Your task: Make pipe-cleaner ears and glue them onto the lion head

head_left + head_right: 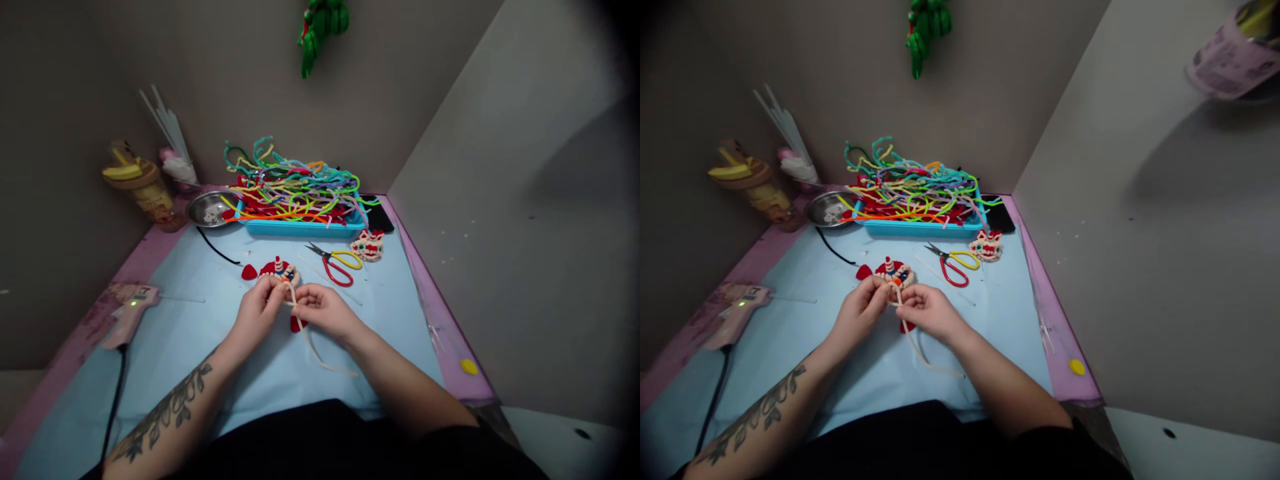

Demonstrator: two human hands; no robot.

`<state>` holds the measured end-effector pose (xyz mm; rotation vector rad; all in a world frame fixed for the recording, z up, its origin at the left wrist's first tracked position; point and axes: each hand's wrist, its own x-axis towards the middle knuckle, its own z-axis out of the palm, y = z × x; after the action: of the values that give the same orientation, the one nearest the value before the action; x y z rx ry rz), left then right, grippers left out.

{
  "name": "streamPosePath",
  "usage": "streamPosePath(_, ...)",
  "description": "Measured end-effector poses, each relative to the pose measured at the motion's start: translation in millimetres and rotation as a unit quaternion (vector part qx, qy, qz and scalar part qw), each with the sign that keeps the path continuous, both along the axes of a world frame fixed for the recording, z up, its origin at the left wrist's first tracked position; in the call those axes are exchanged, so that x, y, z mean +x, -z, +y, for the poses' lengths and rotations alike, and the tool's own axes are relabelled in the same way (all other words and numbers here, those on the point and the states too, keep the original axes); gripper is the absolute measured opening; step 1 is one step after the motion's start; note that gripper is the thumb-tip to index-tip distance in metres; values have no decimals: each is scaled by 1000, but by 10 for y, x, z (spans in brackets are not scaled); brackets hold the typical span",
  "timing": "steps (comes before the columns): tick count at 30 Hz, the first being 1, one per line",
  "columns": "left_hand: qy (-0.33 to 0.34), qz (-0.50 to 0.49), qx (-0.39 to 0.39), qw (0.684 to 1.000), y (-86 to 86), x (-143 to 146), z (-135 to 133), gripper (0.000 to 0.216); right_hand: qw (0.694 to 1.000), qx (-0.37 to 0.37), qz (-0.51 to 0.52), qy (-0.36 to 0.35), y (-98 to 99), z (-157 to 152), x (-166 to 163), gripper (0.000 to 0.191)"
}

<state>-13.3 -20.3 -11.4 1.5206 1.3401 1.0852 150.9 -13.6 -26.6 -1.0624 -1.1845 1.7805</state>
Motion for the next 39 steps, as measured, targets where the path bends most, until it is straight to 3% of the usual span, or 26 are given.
streamPosePath(7, 59, -22, -40, 997, 70, 4, 36, 19, 996, -16, 21, 81, -15, 23, -37, 25)
streamPosePath(19, -36, -28, -41, 998, 17, 21, 2, 19, 995, -16, 14, 99, -75, 13, -14, 21)
streamPosePath(31, -40, -110, -70, 991, 0, 72, -24, 20, 993, -19, 65, 96, -64, 25, -72, 27)
streamPosePath(39, -35, -161, -95, 982, 45, 92, -24, 21, 992, 2, 55, 115, -29, 24, -89, 17)
